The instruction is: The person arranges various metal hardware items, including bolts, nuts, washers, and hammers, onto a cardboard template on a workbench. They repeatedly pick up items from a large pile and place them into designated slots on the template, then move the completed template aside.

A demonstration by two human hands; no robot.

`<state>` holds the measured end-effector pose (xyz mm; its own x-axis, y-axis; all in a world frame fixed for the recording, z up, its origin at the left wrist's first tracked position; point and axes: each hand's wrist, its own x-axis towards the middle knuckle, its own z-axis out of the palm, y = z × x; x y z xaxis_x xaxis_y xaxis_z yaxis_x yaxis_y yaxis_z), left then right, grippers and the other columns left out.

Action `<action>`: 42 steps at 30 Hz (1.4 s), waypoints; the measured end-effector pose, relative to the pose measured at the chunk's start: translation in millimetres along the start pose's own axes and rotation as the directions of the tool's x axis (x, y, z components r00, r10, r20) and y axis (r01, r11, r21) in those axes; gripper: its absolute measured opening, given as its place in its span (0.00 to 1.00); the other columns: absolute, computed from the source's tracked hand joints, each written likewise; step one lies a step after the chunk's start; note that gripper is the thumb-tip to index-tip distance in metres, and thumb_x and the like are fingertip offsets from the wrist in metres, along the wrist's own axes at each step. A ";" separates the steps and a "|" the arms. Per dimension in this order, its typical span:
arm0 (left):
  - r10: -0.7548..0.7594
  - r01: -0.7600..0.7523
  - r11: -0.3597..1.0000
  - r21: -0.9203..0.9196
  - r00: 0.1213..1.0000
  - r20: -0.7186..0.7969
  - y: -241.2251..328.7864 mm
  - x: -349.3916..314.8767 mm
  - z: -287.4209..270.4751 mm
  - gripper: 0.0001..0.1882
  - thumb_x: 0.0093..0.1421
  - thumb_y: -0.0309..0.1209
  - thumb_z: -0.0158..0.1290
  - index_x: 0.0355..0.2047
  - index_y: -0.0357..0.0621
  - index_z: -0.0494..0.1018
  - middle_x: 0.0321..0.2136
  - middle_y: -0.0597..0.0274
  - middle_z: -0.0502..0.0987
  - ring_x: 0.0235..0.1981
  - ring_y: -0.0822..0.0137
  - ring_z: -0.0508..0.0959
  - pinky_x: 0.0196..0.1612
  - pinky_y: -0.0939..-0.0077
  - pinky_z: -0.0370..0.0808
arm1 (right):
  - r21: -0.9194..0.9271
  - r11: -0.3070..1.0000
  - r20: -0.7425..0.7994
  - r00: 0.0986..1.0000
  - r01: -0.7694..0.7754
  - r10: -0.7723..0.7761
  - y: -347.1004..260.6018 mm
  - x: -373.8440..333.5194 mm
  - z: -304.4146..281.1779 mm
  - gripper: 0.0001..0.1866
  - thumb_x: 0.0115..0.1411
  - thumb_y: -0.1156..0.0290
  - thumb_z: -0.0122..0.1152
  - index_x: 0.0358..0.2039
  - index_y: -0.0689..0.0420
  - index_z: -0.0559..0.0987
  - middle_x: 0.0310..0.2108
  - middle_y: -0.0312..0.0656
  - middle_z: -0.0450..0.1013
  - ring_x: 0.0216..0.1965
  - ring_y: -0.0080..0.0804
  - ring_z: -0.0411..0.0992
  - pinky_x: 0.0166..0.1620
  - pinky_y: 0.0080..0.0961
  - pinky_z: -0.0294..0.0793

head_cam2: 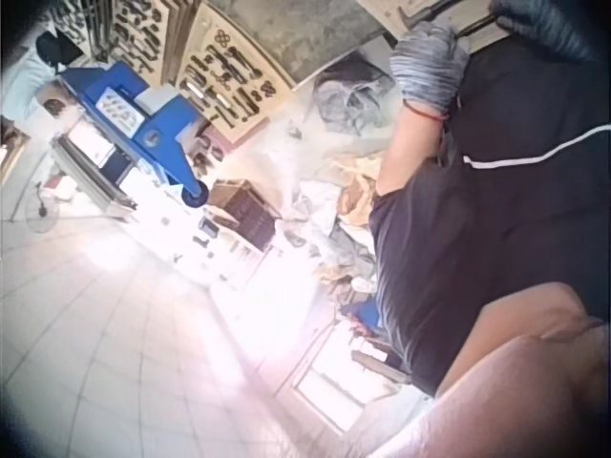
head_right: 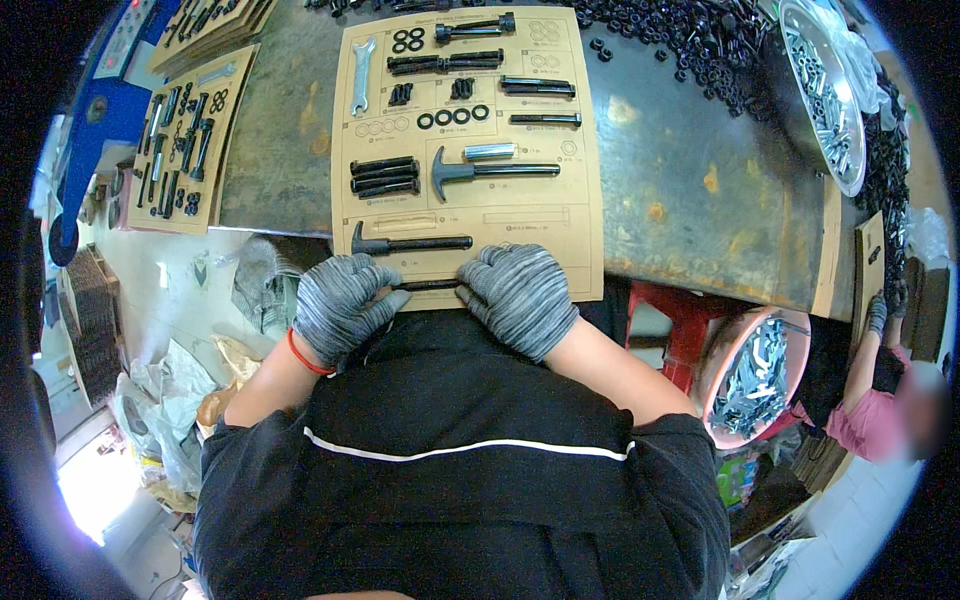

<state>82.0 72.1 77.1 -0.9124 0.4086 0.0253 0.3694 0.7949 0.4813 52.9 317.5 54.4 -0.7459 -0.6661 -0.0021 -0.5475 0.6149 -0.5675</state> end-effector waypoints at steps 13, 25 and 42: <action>-0.188 0.103 0.964 -0.245 0.915 -0.356 -14.6 3.3 -7.2 0.16 0.46 0.25 0.63 0.38 0.39 0.75 0.21 0.62 0.75 0.23 0.70 0.75 0.27 0.74 0.72 | -0.026 0.999 -0.320 0.947 -0.027 0.017 63.3 -22.0 -64.9 0.15 0.56 0.60 0.59 0.37 0.57 0.78 0.32 0.47 0.74 0.37 0.46 0.74 0.42 0.40 0.73; -0.573 0.533 0.808 -0.252 0.610 -0.548 -147.5 53.7 27.0 0.12 0.62 0.30 0.54 0.43 0.35 0.73 0.39 0.55 0.77 0.39 0.66 0.76 0.47 0.73 0.73 | -0.082 0.217 -0.333 0.232 -0.973 0.914 433.5 -81.9 -365.0 0.29 0.49 0.61 0.65 0.53 0.54 0.75 0.53 0.53 0.71 0.54 0.49 0.70 0.57 0.38 0.69; -0.578 0.513 0.807 -0.292 0.590 -0.564 -159.9 53.8 34.6 0.10 0.62 0.29 0.53 0.39 0.34 0.73 0.34 0.55 0.76 0.35 0.65 0.75 0.44 0.74 0.73 | 0.062 0.550 -0.765 0.315 -0.833 0.562 468.5 -49.6 -373.4 0.17 0.53 0.60 0.59 0.37 0.60 0.77 0.32 0.53 0.77 0.35 0.47 0.75 0.41 0.39 0.71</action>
<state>-20.0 -17.5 -28.8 -0.8513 -0.4714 0.2304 -0.2211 0.7204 0.6574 -308.3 796.3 96.1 -0.8328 0.4589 0.3097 0.3435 0.8670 -0.3609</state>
